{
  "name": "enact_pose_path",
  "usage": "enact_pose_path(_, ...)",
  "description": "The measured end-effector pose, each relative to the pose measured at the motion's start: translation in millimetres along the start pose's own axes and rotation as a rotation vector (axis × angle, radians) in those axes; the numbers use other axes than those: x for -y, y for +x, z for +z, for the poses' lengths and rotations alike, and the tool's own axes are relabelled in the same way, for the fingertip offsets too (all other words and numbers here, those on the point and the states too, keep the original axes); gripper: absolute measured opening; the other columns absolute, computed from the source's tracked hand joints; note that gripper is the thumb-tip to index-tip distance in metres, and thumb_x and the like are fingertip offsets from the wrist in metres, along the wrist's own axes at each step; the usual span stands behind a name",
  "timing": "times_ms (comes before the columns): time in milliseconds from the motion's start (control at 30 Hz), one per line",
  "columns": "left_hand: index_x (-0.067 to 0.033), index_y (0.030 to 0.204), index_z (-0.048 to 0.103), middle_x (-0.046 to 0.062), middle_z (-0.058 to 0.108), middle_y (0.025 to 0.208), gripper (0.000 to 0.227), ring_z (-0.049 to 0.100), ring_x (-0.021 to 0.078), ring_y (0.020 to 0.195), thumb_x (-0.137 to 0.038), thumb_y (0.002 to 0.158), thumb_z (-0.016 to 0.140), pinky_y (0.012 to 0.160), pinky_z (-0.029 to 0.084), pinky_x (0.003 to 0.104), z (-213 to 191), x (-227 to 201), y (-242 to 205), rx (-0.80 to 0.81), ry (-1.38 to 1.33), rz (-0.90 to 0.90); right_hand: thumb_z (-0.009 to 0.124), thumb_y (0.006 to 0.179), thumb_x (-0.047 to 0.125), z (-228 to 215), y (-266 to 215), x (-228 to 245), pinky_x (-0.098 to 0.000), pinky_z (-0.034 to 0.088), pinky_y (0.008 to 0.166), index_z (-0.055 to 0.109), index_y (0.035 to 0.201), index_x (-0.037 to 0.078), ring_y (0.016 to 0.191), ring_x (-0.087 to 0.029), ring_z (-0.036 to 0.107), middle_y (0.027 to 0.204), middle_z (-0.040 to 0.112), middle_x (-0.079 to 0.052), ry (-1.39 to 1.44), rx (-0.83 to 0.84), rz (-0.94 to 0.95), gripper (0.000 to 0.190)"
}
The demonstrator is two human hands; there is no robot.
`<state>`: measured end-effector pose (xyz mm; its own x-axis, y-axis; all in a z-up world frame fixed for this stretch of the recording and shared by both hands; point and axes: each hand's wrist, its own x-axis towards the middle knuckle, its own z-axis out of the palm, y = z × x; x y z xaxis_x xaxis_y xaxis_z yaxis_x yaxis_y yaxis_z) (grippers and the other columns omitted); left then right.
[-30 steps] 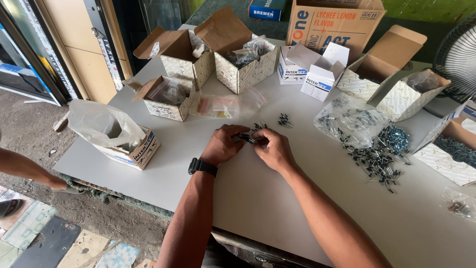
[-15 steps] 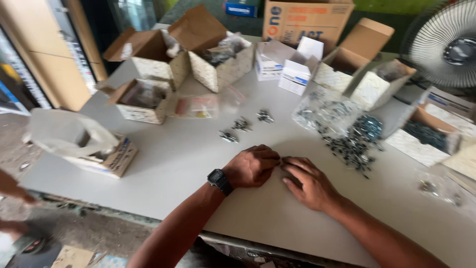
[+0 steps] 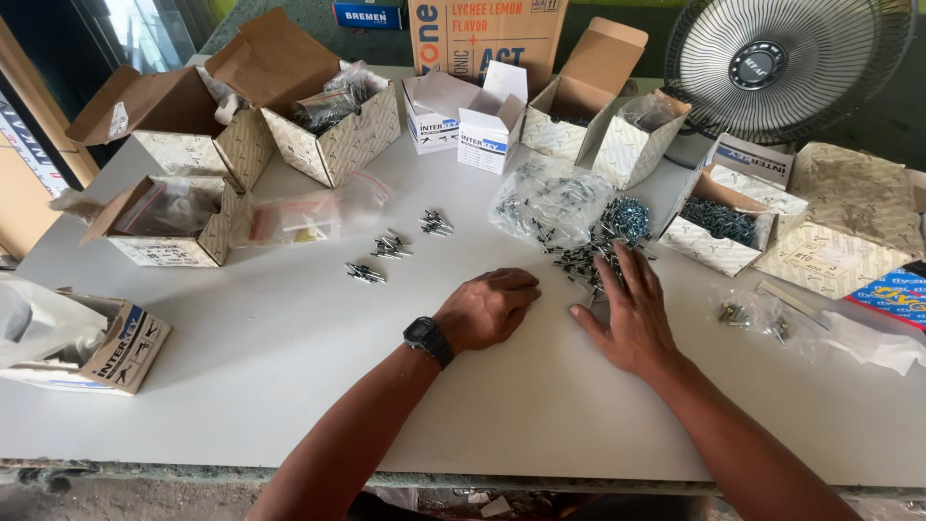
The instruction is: The person sorts small metal fasteners on a white table, picking them up and arranging them into small piles. They then gather the sorted fasteners and place them into a small clear plastic bag. The workspace contains several cardboard boxes and a fan in the background.
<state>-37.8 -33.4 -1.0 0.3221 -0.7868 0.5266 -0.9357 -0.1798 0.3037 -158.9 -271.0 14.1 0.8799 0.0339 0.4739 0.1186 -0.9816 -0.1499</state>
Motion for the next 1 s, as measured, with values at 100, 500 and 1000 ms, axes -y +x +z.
enact_pose_path(100,-0.0069,0.118,0.073,0.015,0.07,0.125,0.028,0.063,0.036,0.125,-0.019,0.095,0.062,0.104,0.052,0.046,-1,0,0,0.018,0.055,0.0,0.04,0.1,0.066,-8,8,8,-0.0708,0.019,0.119,0.031,0.16,0.004,0.152,-0.054,0.017,0.169,0.016,-0.029,-0.033,0.309,0.154,0.086)
enact_pose_path(500,-0.0085,0.134,0.065,0.02,0.061,0.14,0.04,0.053,0.0438,0.137,-0.024,0.098,0.056,0.111,0.045,0.055,8,5,-4,0.044,0.078,-0.068,0.033,0.099,0.076,14,3,-15,-0.0651,0.016,0.122,0.016,0.164,0.003,0.156,-0.048,0.01,0.17,0.01,-0.028,-0.112,0.43,0.212,0.099)
enact_pose_path(1000,-0.0104,0.15,0.051,0.021,0.056,0.146,0.053,0.049,0.0442,0.14,-0.024,0.099,0.055,0.113,0.042,0.058,13,6,-5,0.055,0.06,-0.081,0.041,0.101,0.069,7,1,2,-0.0667,0.014,0.12,0.03,0.161,0.014,0.156,-0.038,0.017,0.17,0.025,-0.011,-0.085,0.409,-0.139,0.082)
